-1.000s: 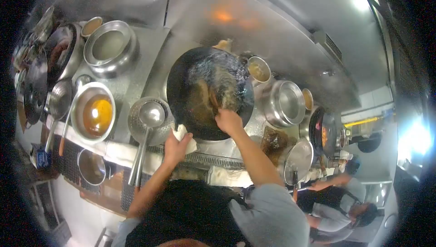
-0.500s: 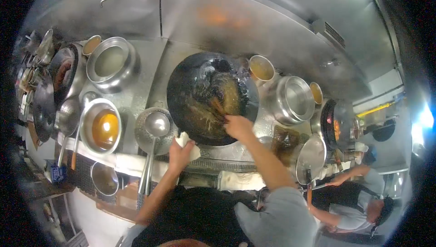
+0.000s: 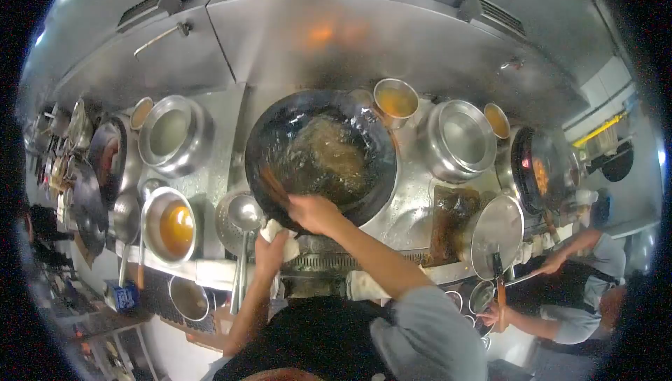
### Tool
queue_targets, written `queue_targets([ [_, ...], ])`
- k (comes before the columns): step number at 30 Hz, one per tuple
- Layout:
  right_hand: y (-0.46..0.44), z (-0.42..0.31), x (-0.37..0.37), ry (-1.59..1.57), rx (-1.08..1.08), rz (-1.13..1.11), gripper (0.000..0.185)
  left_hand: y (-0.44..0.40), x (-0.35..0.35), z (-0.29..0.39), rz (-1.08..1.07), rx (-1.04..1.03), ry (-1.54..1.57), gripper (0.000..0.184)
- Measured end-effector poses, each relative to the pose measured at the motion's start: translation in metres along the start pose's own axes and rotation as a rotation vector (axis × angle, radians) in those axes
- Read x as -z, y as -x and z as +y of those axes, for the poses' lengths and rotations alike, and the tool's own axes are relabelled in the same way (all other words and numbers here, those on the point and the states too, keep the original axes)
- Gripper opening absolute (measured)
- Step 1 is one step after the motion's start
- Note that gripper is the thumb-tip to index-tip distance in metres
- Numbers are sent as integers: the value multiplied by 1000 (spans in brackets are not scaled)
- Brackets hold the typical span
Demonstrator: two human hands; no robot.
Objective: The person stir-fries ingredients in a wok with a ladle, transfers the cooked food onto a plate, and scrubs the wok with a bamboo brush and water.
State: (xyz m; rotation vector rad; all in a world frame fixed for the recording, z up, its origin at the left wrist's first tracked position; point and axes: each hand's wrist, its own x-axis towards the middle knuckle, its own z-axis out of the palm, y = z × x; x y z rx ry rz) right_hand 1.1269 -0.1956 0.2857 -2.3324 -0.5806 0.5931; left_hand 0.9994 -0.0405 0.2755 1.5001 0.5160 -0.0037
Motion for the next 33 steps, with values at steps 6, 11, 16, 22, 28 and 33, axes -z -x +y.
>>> queue_targets([
  [6,45,132,171,494,-273,-153,41,0,-22,-30,157,-25,149,29],
  [11,-68,84,182,434,-125,374,31,-5,-23,-41,185,-116,59,31],
  [16,-99,16,53,-116,-79,385,29,-5,-16,-15,110,-58,6,27],
  [22,43,-16,18,107,-9,-52,37,-19,15,-30,25,9,0,48],
  [28,126,75,171,527,-417,-75,50,-42,15,-3,-145,333,331,37],
  [33,192,-1,149,328,-471,576,45,-57,10,-28,-210,199,244,8],
])
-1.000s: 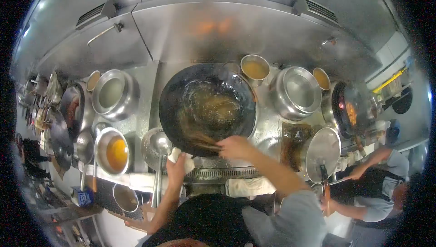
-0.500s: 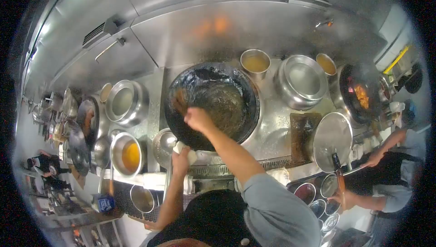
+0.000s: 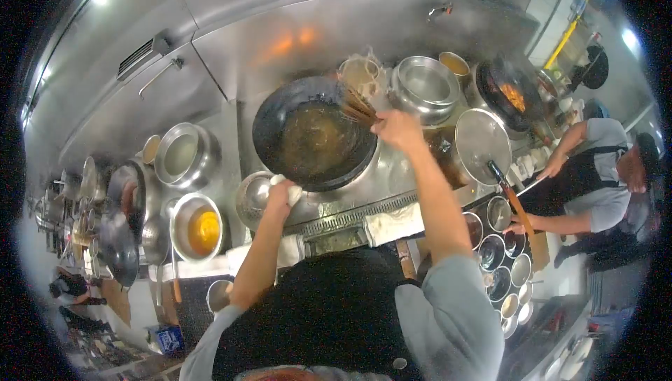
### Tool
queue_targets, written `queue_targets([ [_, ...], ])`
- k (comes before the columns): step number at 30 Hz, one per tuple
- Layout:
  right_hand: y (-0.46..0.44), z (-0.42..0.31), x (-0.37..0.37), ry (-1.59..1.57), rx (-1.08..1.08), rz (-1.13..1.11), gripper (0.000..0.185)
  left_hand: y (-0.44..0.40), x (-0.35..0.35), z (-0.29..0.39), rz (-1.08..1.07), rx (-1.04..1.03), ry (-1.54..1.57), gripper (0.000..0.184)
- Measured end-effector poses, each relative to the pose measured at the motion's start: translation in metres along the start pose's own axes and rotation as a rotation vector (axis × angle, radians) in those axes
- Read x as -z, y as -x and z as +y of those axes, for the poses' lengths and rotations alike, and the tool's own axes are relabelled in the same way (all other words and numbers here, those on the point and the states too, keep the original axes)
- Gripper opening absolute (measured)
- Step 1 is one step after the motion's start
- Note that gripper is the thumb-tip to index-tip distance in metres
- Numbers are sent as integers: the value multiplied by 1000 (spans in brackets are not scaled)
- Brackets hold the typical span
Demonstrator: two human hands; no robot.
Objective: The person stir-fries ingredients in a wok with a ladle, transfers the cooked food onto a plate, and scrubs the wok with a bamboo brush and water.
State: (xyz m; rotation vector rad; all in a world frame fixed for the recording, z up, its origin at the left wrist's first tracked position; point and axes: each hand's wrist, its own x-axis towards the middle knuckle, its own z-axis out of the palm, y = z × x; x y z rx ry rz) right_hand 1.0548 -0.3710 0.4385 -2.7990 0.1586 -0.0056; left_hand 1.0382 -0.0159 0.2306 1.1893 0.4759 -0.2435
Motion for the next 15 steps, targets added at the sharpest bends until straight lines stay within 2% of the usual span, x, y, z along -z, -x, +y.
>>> queue_targets([
  [2,53,-13,-41,-261,-24,137,48,8,-10,-18,16,-39,149,8],
  [3,64,-3,-71,-269,-33,137,48,2,-9,-30,-18,-75,173,8],
  [4,73,17,-113,-383,-77,107,50,-1,-3,-30,-30,-24,162,8],
  [5,89,31,-138,-499,-121,83,51,9,5,-23,33,-75,81,9],
  [8,144,50,-135,-454,-41,254,51,6,24,11,171,-192,-102,15],
  [9,166,60,-133,-501,-32,276,53,11,34,24,143,-249,-141,17],
  [10,188,72,-132,-513,-58,288,53,17,48,37,122,-298,-183,18],
  [12,237,96,-132,-528,-189,168,54,0,80,52,107,-303,-239,16],
  [14,283,115,-131,-494,-367,106,55,5,88,76,99,-296,-282,16],
  [15,306,130,-143,-504,-381,109,55,10,89,87,100,-287,-306,16],
])
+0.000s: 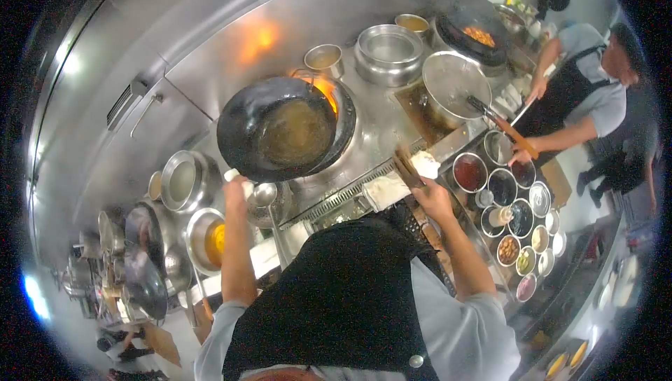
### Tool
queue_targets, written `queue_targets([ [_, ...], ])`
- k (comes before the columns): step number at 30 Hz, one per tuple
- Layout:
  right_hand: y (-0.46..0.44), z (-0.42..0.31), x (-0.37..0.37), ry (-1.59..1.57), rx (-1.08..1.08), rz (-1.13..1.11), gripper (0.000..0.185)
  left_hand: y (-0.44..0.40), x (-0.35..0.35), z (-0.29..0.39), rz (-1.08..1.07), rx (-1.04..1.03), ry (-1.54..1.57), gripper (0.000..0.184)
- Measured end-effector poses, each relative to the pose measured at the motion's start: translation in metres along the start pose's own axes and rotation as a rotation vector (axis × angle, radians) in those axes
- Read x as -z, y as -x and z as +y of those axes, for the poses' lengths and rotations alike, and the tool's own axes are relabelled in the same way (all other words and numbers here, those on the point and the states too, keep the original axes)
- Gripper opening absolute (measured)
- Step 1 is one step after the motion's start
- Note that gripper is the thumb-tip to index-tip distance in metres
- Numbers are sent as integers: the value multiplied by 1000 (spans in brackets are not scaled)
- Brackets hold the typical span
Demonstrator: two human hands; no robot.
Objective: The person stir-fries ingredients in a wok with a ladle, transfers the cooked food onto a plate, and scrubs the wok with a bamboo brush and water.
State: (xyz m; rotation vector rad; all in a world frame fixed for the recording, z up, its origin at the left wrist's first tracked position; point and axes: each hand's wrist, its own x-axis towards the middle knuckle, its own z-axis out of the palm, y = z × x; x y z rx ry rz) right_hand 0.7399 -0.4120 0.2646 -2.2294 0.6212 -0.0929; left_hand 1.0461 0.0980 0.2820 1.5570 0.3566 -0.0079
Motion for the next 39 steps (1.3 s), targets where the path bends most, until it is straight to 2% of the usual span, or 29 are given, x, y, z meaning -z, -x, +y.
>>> queue_targets([
  [2,23,44,-3,5,12,134,56,1,7,15,-44,-71,-53,15],
  [3,34,47,-1,1,0,137,56,5,8,22,-76,-142,-95,15],
  [5,55,45,9,-18,-149,116,57,10,6,36,-74,-72,-106,17],
  [7,58,44,12,-42,-157,110,57,15,3,44,-73,-147,-118,18],
  [9,51,48,11,-30,-106,122,58,21,-2,52,-89,-155,-117,19],
  [11,44,45,10,-61,-72,148,59,25,-7,58,-82,-270,-79,18],
  [16,25,21,18,-49,-3,82,59,29,-15,74,-44,-362,-118,20],
  [17,19,24,16,-41,-4,72,59,34,-18,81,-45,-415,-144,21],
  [19,5,32,6,13,166,161,62,32,-19,84,-34,-405,-200,24],
  [21,-15,22,10,-91,129,94,64,32,-27,87,72,-522,-294,28],
  [22,-28,16,11,-205,90,41,67,32,-32,89,103,-537,-303,32],
  [23,-42,4,19,-191,86,3,71,30,-35,90,106,-518,-305,32],
  [24,-57,-19,29,-196,13,-45,71,28,-38,90,144,-592,-352,32],
  [25,-80,-17,24,-262,144,23,67,28,-39,92,183,-666,-401,33],
  [26,-118,-5,22,-215,168,-23,61,38,-44,102,181,-608,-423,34],
  [27,-129,-58,43,-387,-116,-182,56,47,-48,108,191,-596,-429,34],
  [28,-176,-32,23,-477,188,-99,50,54,-53,114,194,-618,-464,33],
  [29,-198,-68,28,-421,109,-67,47,60,-59,119,198,-643,-497,32],
  [30,-231,-88,19,-495,120,-59,47,68,-65,122,218,-722,-495,31],
  [31,-232,-139,22,-702,7,-120,48,74,-70,125,231,-718,-499,31],
  [32,-274,-147,-5,-648,25,-25,51,80,-74,126,252,-789,-561,32],
  [33,-286,-172,-28,-767,96,25,54,89,-78,126,267,-859,-627,33],
  [34,-288,-202,-55,-884,163,76,58,101,-84,128,260,-826,-623,37],
  [35,-284,-233,-79,-961,63,55,50,107,-84,122,261,-818,-631,37],
  [36,-284,-248,-112,-1063,92,-26,35,116,-85,116,256,-883,-705,39],
  [37,-256,-276,-135,-1200,157,92,22,125,-86,110,245,-947,-776,40],
  [38,-243,-277,-170,-1162,363,68,17,134,-87,102,258,-920,-789,42],
  [39,-203,-280,-168,-907,279,-297,13,142,-89,96,272,-899,-800,43],
])
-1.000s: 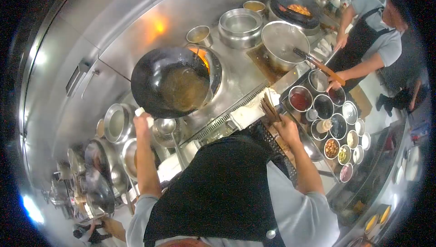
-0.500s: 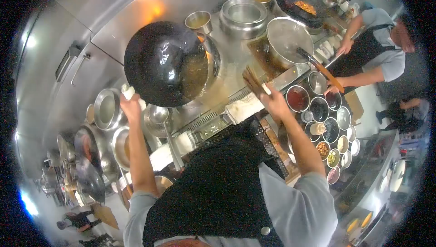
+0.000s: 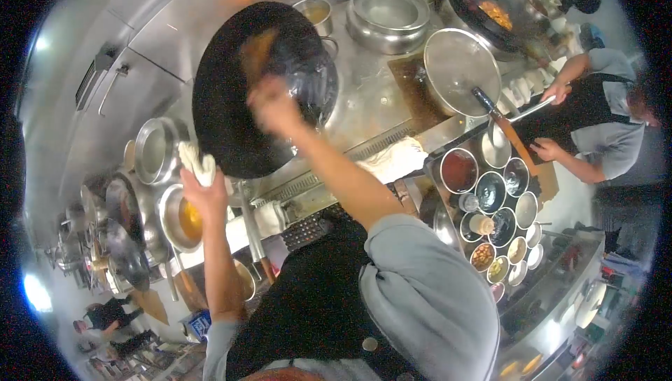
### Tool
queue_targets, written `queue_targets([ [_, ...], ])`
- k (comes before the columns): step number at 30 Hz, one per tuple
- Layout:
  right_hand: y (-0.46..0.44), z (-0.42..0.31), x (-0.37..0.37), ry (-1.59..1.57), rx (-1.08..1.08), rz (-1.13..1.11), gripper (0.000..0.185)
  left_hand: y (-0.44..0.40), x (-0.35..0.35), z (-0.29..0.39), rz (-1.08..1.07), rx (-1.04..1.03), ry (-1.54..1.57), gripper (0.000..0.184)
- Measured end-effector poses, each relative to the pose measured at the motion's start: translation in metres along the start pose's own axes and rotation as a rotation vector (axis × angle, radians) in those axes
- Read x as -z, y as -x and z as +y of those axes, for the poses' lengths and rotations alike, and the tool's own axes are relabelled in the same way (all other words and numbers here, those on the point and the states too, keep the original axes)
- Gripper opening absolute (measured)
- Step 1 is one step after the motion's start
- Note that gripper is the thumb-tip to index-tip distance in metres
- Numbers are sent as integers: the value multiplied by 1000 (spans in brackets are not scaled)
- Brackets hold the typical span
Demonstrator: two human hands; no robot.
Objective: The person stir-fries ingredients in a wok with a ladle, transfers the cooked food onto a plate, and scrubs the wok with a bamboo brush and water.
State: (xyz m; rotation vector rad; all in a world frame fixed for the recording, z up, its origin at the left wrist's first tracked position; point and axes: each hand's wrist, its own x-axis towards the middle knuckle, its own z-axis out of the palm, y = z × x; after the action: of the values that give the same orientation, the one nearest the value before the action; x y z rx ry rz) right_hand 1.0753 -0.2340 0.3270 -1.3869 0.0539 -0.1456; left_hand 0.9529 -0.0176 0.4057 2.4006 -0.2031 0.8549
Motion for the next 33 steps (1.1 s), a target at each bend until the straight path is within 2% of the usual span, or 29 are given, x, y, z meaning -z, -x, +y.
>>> queue_targets([
  [1,39,27,-32,-101,195,-118,15,4,1,3,1,67,41,45],
  [2,96,3,-35,249,253,-199,25,6,2,5,4,134,81,47],
  [4,147,47,-13,253,537,-353,39,10,0,-23,128,84,-38,50],
  [5,133,42,20,613,342,-586,43,6,10,-21,84,224,63,52],
  [6,106,32,63,967,125,-811,46,8,11,-44,140,142,1,49],
  [7,73,63,108,1087,-30,-768,47,4,20,-36,98,272,127,46],
  [8,45,75,151,1104,29,-569,49,-1,28,-26,57,399,251,44],
  [9,18,58,182,1235,-62,-414,48,1,25,-23,117,491,245,36],
  [10,11,21,205,1187,-19,-155,47,1,20,-29,129,487,237,36],
  [11,0,6,230,1159,-79,-21,49,5,16,-45,103,604,383,34],
  [12,8,-24,243,1110,-199,-9,51,13,10,-62,81,721,529,33],
  [13,17,-47,254,1062,-314,1,54,24,-3,-80,120,820,432,26],
  [14,31,-33,268,1047,-260,1,58,53,-20,-128,-35,365,-51,22],
  [15,49,-11,279,1033,-204,0,61,66,-32,-110,-191,155,-498,21],
  [16,68,15,284,1061,-184,-33,68,89,-72,-149,26,455,131,17],
  [17,85,17,278,1107,-349,-101,71,86,-87,-108,122,703,405,16],
  [18,97,28,274,1139,-398,-168,67,79,-103,-67,247,1074,681,25],
  [19,110,40,268,1232,-370,-158,62,83,-124,-46,250,1098,785,32],
  [20,120,55,268,1241,-367,-147,62,85,-144,-22,287,1097,749,35],
  [22,133,80,269,1397,-393,-137,52,88,-173,-15,188,1017,843,39],
  [24,142,71,263,1469,-339,-138,47,79,-187,2,239,1038,851,42],
  [25,147,66,258,1543,-288,-161,42,79,-182,3,248,1039,857,42],
  [26,157,55,250,1552,-276,-172,42,81,-173,0,71,1139,922,44],
  [27,171,41,237,1472,-114,-86,43,87,-159,-3,-98,1241,980,47],
  [28,184,29,222,1378,46,-21,43,94,-138,8,-44,1212,968,39],
  [29,196,22,204,1217,-7,-62,48,116,-125,-4,-112,1112,933,36],
  [30,211,31,182,1216,3,-134,48,144,-106,-18,-175,1023,886,33],
  [32,241,51,129,810,-284,-390,48,165,-25,0,-167,917,532,35],
  [33,257,65,97,767,-282,-539,47,189,1,-11,-131,901,450,36],
])
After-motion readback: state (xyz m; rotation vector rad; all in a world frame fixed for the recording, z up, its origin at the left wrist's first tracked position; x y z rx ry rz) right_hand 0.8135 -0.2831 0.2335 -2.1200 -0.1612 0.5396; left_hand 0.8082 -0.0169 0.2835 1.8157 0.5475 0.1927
